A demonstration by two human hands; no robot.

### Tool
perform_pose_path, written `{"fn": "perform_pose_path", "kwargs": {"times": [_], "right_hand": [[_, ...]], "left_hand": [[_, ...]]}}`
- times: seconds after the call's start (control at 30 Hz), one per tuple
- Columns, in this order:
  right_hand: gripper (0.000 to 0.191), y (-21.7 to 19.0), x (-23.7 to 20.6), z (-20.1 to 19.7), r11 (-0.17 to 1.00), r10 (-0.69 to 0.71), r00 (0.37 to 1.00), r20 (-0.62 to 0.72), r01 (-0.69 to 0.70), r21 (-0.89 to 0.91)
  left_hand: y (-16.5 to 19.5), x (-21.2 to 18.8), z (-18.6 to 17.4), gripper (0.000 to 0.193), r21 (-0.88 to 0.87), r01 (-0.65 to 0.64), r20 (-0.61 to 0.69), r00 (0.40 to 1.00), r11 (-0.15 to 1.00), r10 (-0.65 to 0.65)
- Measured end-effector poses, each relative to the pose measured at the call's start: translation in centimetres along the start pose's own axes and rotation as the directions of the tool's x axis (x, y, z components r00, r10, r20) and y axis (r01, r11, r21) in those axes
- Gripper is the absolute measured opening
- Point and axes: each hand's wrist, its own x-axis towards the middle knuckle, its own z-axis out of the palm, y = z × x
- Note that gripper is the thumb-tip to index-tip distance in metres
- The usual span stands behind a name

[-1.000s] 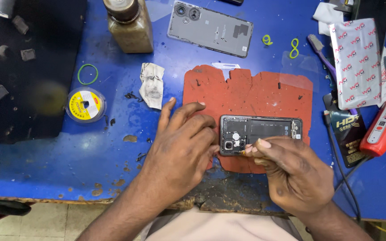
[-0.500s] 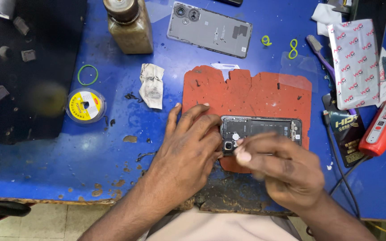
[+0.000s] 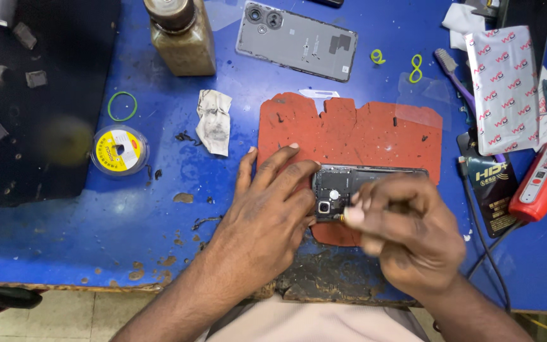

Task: The person tests a smartphone's emergency call function, then disassembles the device by removing screws from the back cover. They use a screwdriver to unscrew multiple fasteners and separate the back cover from the phone body.

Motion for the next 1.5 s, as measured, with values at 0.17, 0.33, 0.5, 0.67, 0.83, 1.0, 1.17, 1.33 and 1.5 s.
{"fn": "perform_pose_path", "kwargs": {"times": [0.17, 0.33, 0.5, 0.67, 0.83, 1.0, 1.17, 1.33, 1.5], "right_hand": [[0.046, -0.1, 0.1, 0.1, 0.999, -0.031, 0.999, 0.042, 0.030, 0.021], [0.047, 0.0, -0.2, 0.2, 0.999, -0.036, 0.996, 0.076, 0.032, 0.043], [0.049, -0.1, -0.3, -0.1, 0.999, -0.043, 0.992, 0.119, 0.044, -0.013], [0.050, 0.0, -0.7, -0.3, 0.995, -0.045, 0.994, 0.101, 0.054, -0.080], [0.054, 0.4, -1.3, -0.3, 0.994, -0.043, 0.991, 0.128, 0.055, -0.095], [0.056, -0.1, -1.5, -0.6, 0.965, -0.028, 0.996, 0.082, 0.049, -0.259], [0.054, -1.5, -1.4, -0.6, 0.978, -0.034, 0.999, 0.019, 0.037, -0.206], [0.052, -1.6, -1.2, 0.3, 0.983, -0.051, 0.999, -0.002, 0.050, -0.178], [0.050, -0.5, -1.3, 0.8, 0.972, -0.004, 0.999, -0.039, -0.005, -0.235]], "left_hand": [[0.0, 0.0, 0.0, 0.018, 0.004, 0.005, 0.017, 1.000, 1.000, -0.005], [-0.1, 0.0, 0.1, 0.017, 0.011, 0.006, 0.023, 1.000, 1.000, -0.007], [0.0, 0.0, 0.0, 0.018, 0.008, 0.006, 0.023, 1.000, 1.000, -0.007], [0.0, 0.0, 0.0, 0.020, 0.001, 0.004, 0.024, 1.000, 1.000, -0.004], [0.0, -0.1, 0.0, 0.020, 0.004, 0.009, 0.016, 1.000, 1.000, -0.009], [0.0, -0.2, 0.0, 0.020, 0.010, 0.013, -0.007, 1.000, 1.000, -0.013], [0.1, -0.2, 0.1, 0.016, -0.021, -0.003, -0.012, 1.000, 1.000, 0.003], [0.1, -0.2, 0.1, 0.012, -0.057, -0.043, -0.008, 0.999, 0.997, 0.042], [-0.2, -0.4, -0.4, 0.025, 0.019, -0.023, -0.027, 0.999, 1.000, 0.023]]}}
